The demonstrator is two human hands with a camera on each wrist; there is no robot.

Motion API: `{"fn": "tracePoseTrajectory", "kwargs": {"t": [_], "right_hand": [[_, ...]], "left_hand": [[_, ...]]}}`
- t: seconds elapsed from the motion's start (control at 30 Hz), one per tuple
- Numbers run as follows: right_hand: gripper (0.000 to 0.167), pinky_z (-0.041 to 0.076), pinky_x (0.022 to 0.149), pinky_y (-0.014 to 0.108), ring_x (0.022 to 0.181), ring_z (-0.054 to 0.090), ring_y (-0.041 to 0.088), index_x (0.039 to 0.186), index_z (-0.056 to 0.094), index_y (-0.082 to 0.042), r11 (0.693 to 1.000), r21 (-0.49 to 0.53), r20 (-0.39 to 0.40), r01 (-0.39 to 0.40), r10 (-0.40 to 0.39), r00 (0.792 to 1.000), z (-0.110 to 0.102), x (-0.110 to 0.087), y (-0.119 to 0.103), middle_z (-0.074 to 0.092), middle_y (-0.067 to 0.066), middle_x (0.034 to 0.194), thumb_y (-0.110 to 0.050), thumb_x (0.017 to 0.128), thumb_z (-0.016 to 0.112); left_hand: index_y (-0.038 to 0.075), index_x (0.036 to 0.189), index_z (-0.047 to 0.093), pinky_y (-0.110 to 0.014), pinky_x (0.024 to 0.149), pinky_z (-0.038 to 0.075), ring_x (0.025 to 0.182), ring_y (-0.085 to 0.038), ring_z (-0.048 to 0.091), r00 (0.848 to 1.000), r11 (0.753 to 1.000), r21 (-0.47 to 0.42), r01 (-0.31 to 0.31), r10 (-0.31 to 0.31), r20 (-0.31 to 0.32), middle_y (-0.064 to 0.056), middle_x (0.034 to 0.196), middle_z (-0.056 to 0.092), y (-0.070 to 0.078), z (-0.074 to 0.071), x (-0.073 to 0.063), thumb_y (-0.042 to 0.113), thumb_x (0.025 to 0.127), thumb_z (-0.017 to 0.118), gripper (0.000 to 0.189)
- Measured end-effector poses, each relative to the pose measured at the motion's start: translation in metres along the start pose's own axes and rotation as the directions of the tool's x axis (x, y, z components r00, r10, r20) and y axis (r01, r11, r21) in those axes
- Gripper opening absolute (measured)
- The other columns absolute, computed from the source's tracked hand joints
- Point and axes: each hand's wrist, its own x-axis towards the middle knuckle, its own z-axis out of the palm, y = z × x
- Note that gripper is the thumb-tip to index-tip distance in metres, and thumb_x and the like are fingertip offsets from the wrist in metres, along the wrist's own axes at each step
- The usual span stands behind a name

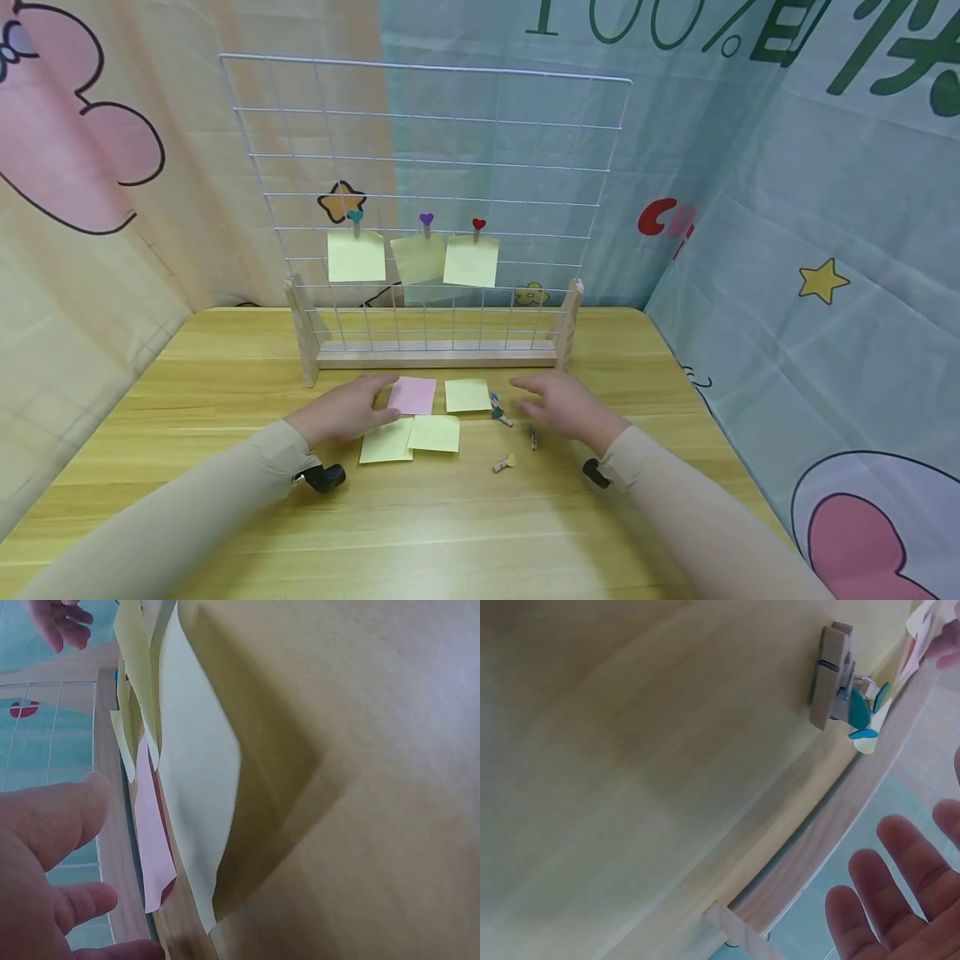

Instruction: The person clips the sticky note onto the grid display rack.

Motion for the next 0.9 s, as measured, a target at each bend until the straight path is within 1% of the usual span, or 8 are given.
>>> {"fn": "tracePoseTrajectory", "kwargs": {"t": [0.07, 0.2, 0.27, 0.33, 0.43, 0.57, 0.73, 0.9], "right_hand": [[0.043, 0.056, 0.103, 0.055, 0.125, 0.069, 0.035, 0.142, 0.065, -0.004, 1.0, 0.005, 0.021, 0.001, -0.001, 1.0, 0.0, -0.002, 0.001, 0.071, 0.015, 0.137, -0.019, 0.101, 0.071], [0.04, 0.054, 0.107, 0.054, 0.127, 0.068, 0.033, 0.138, 0.069, -0.006, 0.999, 0.034, 0.068, -0.02, 0.018, 0.998, 0.0, -0.005, 0.002, 0.072, 0.012, 0.137, -0.021, 0.1, 0.073], [0.039, 0.054, 0.107, 0.054, 0.126, 0.069, 0.033, 0.137, 0.07, -0.007, 0.999, 0.029, 0.083, -0.017, 0.014, 0.996, 0.0, -0.008, 0.002, 0.072, 0.011, 0.135, -0.021, 0.1, 0.073], [0.039, 0.055, 0.106, 0.053, 0.124, 0.069, 0.032, 0.136, 0.071, -0.008, 0.999, 0.036, 0.101, -0.033, 0.029, 0.994, 0.0, -0.01, 0.001, 0.073, 0.01, 0.134, -0.021, 0.1, 0.074], [0.04, 0.055, 0.105, 0.053, 0.122, 0.069, 0.031, 0.137, 0.071, -0.009, 0.998, 0.042, 0.128, -0.045, 0.04, 0.991, 0.0, -0.013, 0.0, 0.074, 0.009, 0.132, -0.021, 0.098, 0.076], [0.044, 0.055, 0.103, 0.051, 0.115, 0.069, 0.025, 0.137, 0.071, -0.011, 0.998, 0.027, 0.156, -0.062, 0.057, 0.986, 0.0, -0.016, -0.001, 0.074, 0.006, 0.127, -0.024, 0.096, 0.079], [0.045, 0.057, 0.096, 0.045, 0.103, 0.066, 0.016, 0.134, 0.073, -0.013, 0.998, -0.005, 0.164, -0.058, 0.058, 0.985, 0.004, -0.017, 0.003, 0.072, 0.002, 0.118, -0.026, 0.092, 0.082], [0.044, 0.057, 0.093, 0.042, 0.098, 0.063, 0.012, 0.132, 0.074, -0.014, 0.999, -0.021, 0.172, -0.048, 0.051, 0.984, 0.006, -0.02, 0.005, 0.072, -0.001, 0.116, -0.029, 0.091, 0.084]], "left_hand": [[0.011, 0.163, 0.039, -0.059, 0.127, 0.029, 0.155, -0.044, 0.035, 1.0, 1.0, 0.002, 0.002, -0.002, 0.004, -0.017, 0.165, 0.044, 0.0, 0.001, 0.0, 0.046, 0.103, 0.066, 0.074], [0.011, 0.162, 0.04, -0.058, 0.126, 0.032, 0.154, -0.043, 0.039, 1.0, 1.0, 0.008, 0.01, -0.011, 0.007, -0.017, 0.163, 0.046, 0.0, 0.001, 0.001, 0.046, 0.103, 0.066, 0.074], [0.011, 0.162, 0.04, -0.057, 0.126, 0.032, 0.154, -0.042, 0.039, 1.0, 1.0, 0.008, 0.014, -0.014, 0.006, -0.017, 0.164, 0.046, 0.0, 0.002, 0.001, 0.046, 0.103, 0.066, 0.074], [0.011, 0.162, 0.04, -0.057, 0.126, 0.031, 0.154, -0.042, 0.038, 1.0, 1.0, 0.009, 0.017, -0.017, 0.005, -0.017, 0.164, 0.046, 0.0, 0.003, 0.002, 0.046, 0.103, 0.066, 0.074], [0.01, 0.162, 0.041, -0.057, 0.126, 0.032, 0.154, -0.041, 0.039, 1.0, 1.0, 0.013, 0.006, -0.006, -0.002, -0.017, 0.164, 0.046, -0.002, 0.005, 0.003, 0.045, 0.103, 0.066, 0.073], [0.009, 0.161, 0.042, -0.056, 0.126, 0.033, 0.154, -0.04, 0.04, 1.0, 1.0, 0.016, -0.012, 0.012, -0.008, -0.017, 0.163, 0.047, -0.002, 0.006, 0.005, 0.043, 0.102, 0.067, 0.072], [0.008, 0.161, 0.042, -0.055, 0.127, 0.032, 0.154, -0.039, 0.04, 1.0, 1.0, -0.004, -0.021, 0.021, -0.006, -0.016, 0.164, 0.046, -0.001, 0.006, 0.006, 0.043, 0.102, 0.068, 0.073], [0.006, 0.16, 0.043, -0.054, 0.126, 0.034, 0.153, -0.038, 0.041, 1.0, 1.0, -0.007, -0.023, 0.023, -0.007, -0.016, 0.163, 0.046, -0.001, 0.007, 0.01, 0.041, 0.1, 0.071, 0.075]]}}
